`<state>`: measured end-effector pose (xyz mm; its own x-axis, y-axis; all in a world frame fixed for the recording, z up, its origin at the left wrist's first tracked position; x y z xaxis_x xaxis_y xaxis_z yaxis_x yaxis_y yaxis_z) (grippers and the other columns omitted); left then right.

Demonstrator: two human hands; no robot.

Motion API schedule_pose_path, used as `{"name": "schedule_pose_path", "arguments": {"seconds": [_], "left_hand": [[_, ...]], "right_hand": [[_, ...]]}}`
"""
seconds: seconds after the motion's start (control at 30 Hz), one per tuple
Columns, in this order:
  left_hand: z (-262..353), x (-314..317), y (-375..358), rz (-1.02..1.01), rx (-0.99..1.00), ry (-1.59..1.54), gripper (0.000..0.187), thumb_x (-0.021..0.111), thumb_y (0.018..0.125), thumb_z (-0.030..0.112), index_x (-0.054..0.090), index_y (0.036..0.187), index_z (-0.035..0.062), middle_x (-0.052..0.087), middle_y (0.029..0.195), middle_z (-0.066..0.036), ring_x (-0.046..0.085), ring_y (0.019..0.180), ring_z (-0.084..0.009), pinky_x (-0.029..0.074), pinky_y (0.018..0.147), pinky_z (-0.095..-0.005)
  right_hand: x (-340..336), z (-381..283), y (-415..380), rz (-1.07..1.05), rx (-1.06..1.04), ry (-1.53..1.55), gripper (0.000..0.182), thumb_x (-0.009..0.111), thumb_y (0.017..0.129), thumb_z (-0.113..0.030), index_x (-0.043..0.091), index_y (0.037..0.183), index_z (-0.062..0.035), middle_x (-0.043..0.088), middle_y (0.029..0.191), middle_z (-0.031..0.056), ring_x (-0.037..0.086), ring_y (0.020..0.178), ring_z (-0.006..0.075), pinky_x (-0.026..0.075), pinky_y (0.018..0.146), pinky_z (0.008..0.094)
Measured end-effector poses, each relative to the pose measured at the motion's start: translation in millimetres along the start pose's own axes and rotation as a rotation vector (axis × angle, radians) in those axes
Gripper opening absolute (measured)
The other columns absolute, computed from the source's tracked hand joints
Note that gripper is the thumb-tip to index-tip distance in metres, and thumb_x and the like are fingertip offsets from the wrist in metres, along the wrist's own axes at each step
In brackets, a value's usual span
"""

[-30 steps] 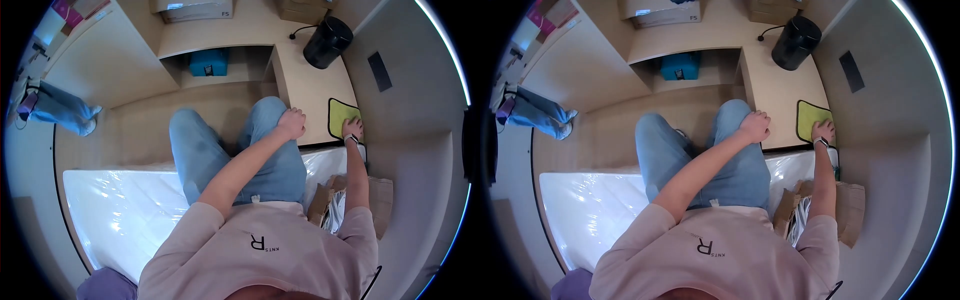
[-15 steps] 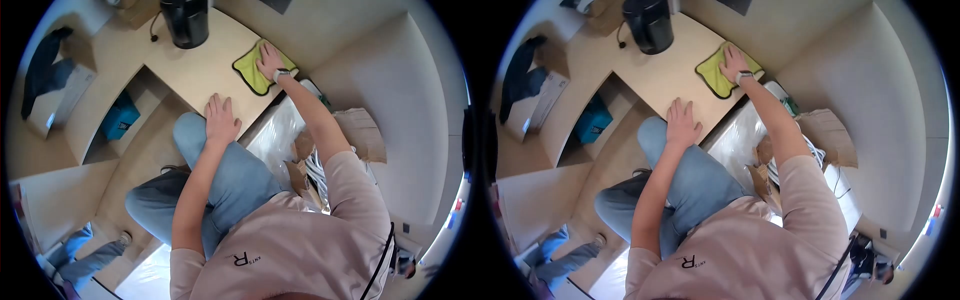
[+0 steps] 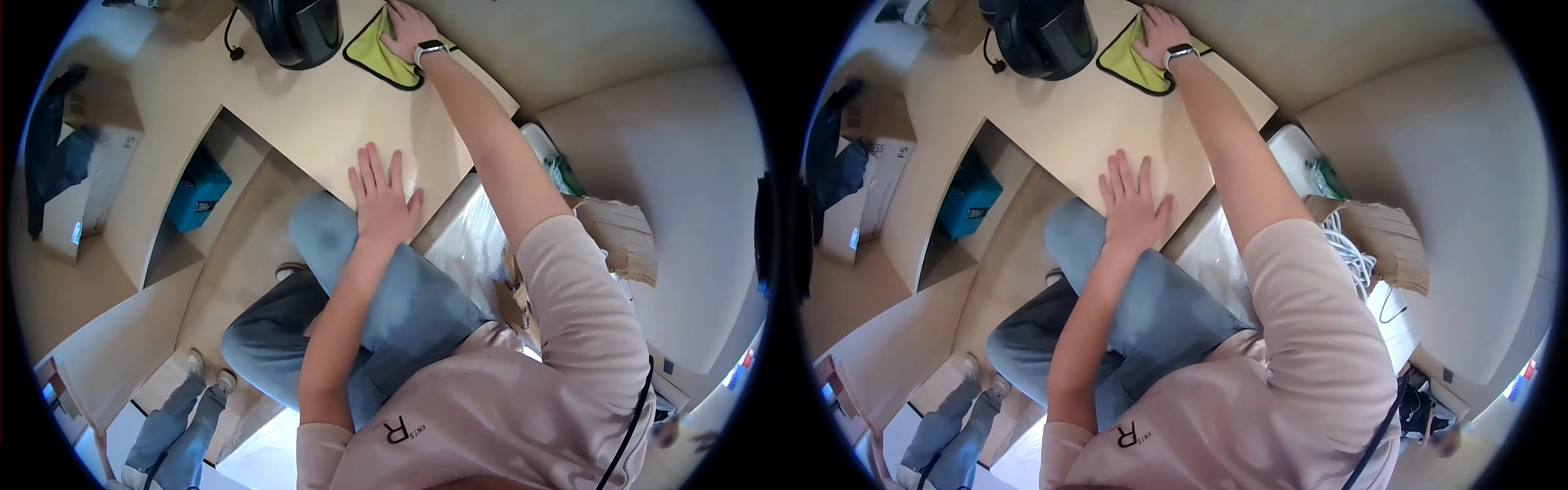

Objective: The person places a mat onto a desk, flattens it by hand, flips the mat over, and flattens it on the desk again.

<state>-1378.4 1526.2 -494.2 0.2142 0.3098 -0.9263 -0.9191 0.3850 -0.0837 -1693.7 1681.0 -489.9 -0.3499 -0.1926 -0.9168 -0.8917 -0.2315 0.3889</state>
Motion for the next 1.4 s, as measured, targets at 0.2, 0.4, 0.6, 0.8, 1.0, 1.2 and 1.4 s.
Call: {"name": "schedule_pose_path", "arguments": {"seconds": [0.2,0.4,0.6,0.8,1.0,1.2,1.4], "left_hand": [[-3.2,5.2,0.9,-0.01,0.009,0.037,0.086,0.051,0.103,0.054,0.023,0.168,0.006,0.003,0.173,-0.034,0.001,0.162,-0.0487,0.004,0.128,-0.0648],[-7.0,3.0,-2.0,0.048,0.062,0.024,0.086,0.054,0.103,0.052,0.023,0.167,0.0037,0.007,0.173,-0.033,0.004,0.162,-0.0475,0.008,0.128,-0.0651],[-10.5,-19.5,-10.3,0.24,0.095,-0.171,0.085,0.061,0.099,0.044,0.028,0.163,-0.0002,0.019,0.172,-0.025,0.013,0.161,-0.0437,0.013,0.128,-0.0615],[-3.2,-26.9,-24.2,0.228,0.135,-0.043,0.073,0.061,0.1,0.039,0.039,0.161,0.0072,0.024,0.175,-0.008,0.016,0.162,-0.0361,0.015,0.129,-0.0606],[8.1,-24.3,-30.3,0.109,0.23,0.066,0.061,0.057,0.103,0.04,0.048,0.158,0.0141,0.032,0.172,-0.006,0.024,0.16,-0.0336,0.018,0.129,-0.0585],[15.2,-23.7,-32.5,0.179,0.306,0.067,0.054,0.06,0.102,0.036,0.057,0.15,0.0127,0.048,0.16,-0.009,0.04,0.15,-0.0352,0.027,0.126,-0.055],[14.7,-49.0,-38.0,0.236,0.254,-0.084,0.051,0.071,0.09,0.021,0.063,0.138,0.0047,0.062,0.128,-0.013,0.055,0.125,-0.0326,0.041,0.111,-0.0473]], "right_hand": [[-9.3,-1.5,-13.3,0.106,0.09,0.048,0.076,0.054,0.096,-0.05,0.048,0.153,-0.0004,0.047,0.161,0.0169,0.043,0.149,0.0333,0.031,0.126,0.0477],[-24.5,-9.9,-76.1,-0.054,0.136,0.026,0.077,0.049,0.098,-0.052,0.044,0.157,-0.0022,0.041,0.166,0.0154,0.037,0.154,0.0321,0.028,0.127,0.0499],[-55.8,-43.5,-152.4,-0.163,0.06,-0.006,0.081,0.046,0.101,-0.053,0.032,0.164,-0.0036,0.032,0.172,0.0134,0.029,0.159,0.0317,0.02,0.129,0.0549],[-84.3,-75.9,-211.1,-0.205,-0.008,0.01,0.079,0.046,0.103,-0.051,0.03,0.166,-0.0054,0.032,0.172,0.0123,0.029,0.159,0.0322,0.02,0.129,0.0554],[-86.5,-77.3,-218.2,-0.198,0.001,0.049,0.072,0.044,0.105,-0.049,0.035,0.164,-0.0089,0.035,0.171,0.012,0.03,0.159,0.0316,0.02,0.129,0.056],[-78.4,-55.1,-194.4,-0.202,-0.022,0.048,0.069,0.042,0.105,-0.051,0.036,0.165,-0.0153,0.031,0.173,0.0072,0.027,0.16,0.0296,0.016,0.13,0.0598],[-61.8,-33.4,-157.0,-0.24,0.03,0.027,0.072,0.042,0.103,-0.053,0.036,0.164,-0.0152,0.029,0.175,0.0067,0.025,0.161,0.0284,0.015,0.131,0.0602]]}}
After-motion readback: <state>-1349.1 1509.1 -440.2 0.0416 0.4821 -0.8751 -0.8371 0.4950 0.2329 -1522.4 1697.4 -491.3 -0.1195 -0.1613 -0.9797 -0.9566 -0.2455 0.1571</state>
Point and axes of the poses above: each hand's wrist, its own y-axis towards the middle knuckle, its own x-axis out of the palm, z = x × y, the point moved 8 cm from there along y, towards the middle knuckle
